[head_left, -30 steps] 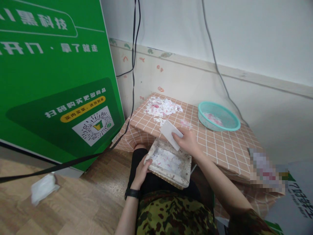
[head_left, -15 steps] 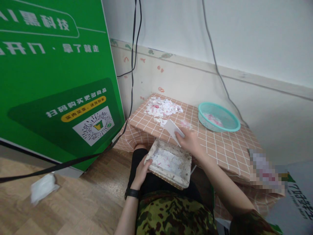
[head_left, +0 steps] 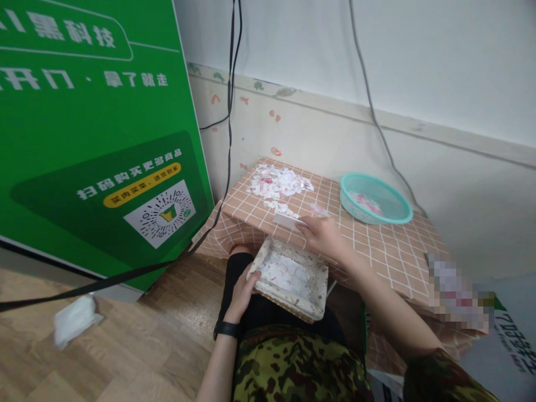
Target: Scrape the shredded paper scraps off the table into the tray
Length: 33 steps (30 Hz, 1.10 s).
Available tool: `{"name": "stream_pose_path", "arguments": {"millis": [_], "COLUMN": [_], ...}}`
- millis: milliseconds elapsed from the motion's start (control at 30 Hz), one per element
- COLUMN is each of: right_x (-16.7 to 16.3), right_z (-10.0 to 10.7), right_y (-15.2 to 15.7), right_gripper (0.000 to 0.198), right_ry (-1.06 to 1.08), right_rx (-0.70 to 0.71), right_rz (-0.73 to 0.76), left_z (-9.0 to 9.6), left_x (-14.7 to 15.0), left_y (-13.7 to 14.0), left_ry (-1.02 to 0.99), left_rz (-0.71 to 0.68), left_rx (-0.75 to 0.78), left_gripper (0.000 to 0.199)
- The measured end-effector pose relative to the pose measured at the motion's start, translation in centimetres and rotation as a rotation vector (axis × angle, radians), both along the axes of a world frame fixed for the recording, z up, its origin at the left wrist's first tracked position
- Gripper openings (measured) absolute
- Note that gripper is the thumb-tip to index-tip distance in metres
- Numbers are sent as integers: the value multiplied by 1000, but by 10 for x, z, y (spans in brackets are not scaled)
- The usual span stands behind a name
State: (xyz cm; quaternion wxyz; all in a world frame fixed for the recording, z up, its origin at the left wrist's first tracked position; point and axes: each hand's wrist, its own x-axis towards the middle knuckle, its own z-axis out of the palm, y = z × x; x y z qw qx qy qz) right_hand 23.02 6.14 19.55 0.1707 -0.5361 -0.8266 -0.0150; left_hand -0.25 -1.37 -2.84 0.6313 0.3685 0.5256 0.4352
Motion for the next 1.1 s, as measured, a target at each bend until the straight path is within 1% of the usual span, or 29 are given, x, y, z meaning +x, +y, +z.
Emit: {"name": "stream_pose_path", "arguments": {"millis": [100,267,400,500,567,633,733,867,967,1100], "right_x": [-2,-6,2,10,12,9,1,-8,-5,3], "right_z": [6,12,30,45,50,50,41,32,33,41], "right_y": [6,14,10,6,6,8,15,23,24,24], "right_gripper": [27,25,23,21,22,24,27,24,24,21], "right_ry": [-37,-73,-92,-146,-171,-177,-185,-218,-224,-240], "right_rx": [1,-42,-62,-66,-55,-37,-18,-22,-24,-29], "right_rz": [8,77,80,78,69,65,71,72,76,86], "left_z": [-2,-3,-1,0,1,1,2,2,1,-2], "left_x": [0,-1,0,0,-1,-1,-1,-1,-1,-1], "left_y": [0,1,0,-1,-1,-1,-1,-1,-1,-1], "left_ry": [-5,-5,-9,2,4,-2,-18,-26,-24,-23], "left_rz": [-7,1,6,9,4,-4,-10,2,5,0], "left_rx": [42,34,19,25,35,43,42,33,38,44], "left_gripper": [68,70,72,70,68,66,65,66,67,67]}}
